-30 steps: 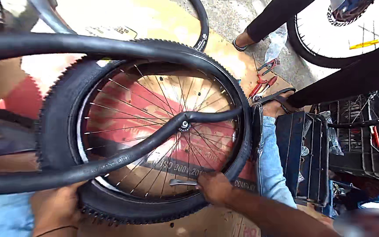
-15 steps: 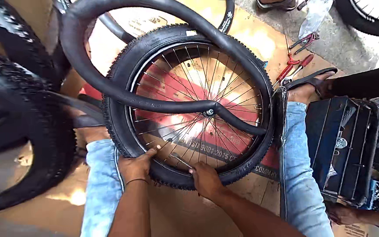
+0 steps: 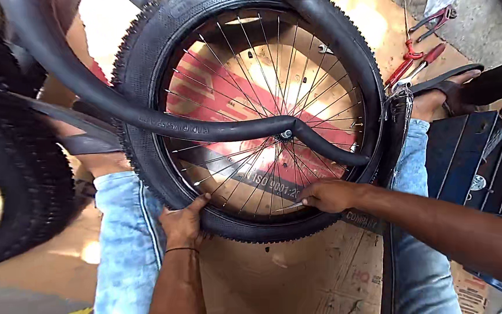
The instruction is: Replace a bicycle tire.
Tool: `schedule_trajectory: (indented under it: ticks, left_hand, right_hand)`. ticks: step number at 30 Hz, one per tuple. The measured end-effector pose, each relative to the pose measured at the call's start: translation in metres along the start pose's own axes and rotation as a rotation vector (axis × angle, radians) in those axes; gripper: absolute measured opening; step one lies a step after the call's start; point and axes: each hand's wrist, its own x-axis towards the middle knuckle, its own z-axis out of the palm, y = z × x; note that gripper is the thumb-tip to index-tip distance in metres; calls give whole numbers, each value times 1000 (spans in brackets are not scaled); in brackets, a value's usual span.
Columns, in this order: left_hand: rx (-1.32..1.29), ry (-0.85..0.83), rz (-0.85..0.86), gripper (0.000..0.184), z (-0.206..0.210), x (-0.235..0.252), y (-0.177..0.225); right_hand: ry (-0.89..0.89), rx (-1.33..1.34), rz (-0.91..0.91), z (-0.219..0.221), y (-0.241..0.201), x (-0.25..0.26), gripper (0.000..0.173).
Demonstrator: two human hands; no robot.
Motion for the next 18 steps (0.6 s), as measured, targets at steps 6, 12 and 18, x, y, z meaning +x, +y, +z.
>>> schedule_trajectory:
  ticks: [6,12,18]
  left_hand:
    - [-56,-28,-15,72,-2,-1,-4]
    - [-60,-36,-24,73,-3,2,-5]
    - [-80,-16,-1,71,-2,3,-8]
  right_hand:
    - [-307,-34,-44,-26,-29,41,28]
    - [-341,78,-6,-46,-34,69,27]
    - [-461,-48,74,-23,-46,90,26]
